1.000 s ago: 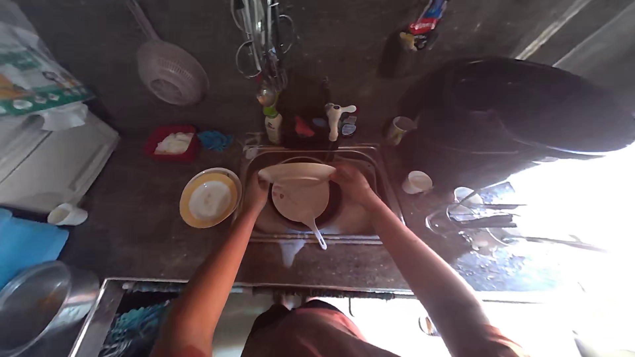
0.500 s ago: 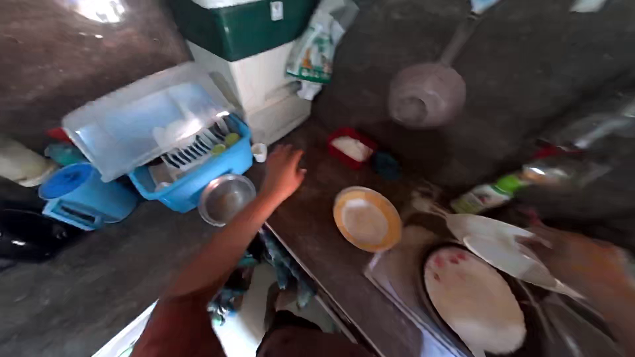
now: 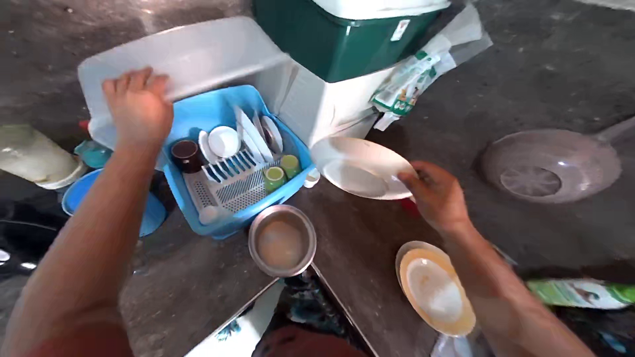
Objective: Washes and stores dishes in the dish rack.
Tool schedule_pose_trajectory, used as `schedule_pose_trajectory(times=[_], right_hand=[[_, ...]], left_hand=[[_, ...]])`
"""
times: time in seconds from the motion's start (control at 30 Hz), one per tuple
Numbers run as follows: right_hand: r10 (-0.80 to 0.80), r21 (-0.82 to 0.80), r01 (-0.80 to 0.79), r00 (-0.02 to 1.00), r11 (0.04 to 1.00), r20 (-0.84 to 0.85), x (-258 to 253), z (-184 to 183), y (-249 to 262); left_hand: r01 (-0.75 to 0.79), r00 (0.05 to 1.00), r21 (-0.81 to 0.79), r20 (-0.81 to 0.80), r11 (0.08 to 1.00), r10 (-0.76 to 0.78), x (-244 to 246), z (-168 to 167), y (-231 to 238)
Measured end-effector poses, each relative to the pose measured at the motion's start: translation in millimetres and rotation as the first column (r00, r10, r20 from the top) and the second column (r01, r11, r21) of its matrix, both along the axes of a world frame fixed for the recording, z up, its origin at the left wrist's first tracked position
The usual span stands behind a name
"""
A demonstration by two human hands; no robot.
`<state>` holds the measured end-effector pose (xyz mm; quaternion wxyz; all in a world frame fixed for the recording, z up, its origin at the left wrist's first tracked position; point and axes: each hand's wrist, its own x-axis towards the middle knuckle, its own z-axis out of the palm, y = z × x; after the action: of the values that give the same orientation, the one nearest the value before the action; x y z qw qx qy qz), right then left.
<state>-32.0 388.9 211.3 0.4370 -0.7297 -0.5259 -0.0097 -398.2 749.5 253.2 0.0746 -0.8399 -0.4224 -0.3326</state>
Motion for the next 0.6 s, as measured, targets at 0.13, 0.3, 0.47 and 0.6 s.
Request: schedule_pose_trajectory(times=[0.13,0.3,0.47,0.6], right_hand=[[0.078,0.165,-0.062,0.993,0.984,-0.092,-27,-3,86],[0.073,0.214,-0.016,0.963,0.977,-0.260,-35,-36,177],[0.118,0.211,-0.034,0.908,0.977,-0.403,-35,-77,242],[0.175,0.260,-0.048,0.854,0.964,-0.490,-42,-99,277]], left_hand=[[-0.106,0.994,-0.142,0.001,0.984,0.107,1,37,76],[-0.028,0.999,0.033,0.032,0.999,0.027,-7,11,90],[0.077,0.994,0.175,0.062,0.981,-0.089,-31,-27,51],[0.172,0.973,0.215,0.117,0.961,-0.200,-43,-70,0]])
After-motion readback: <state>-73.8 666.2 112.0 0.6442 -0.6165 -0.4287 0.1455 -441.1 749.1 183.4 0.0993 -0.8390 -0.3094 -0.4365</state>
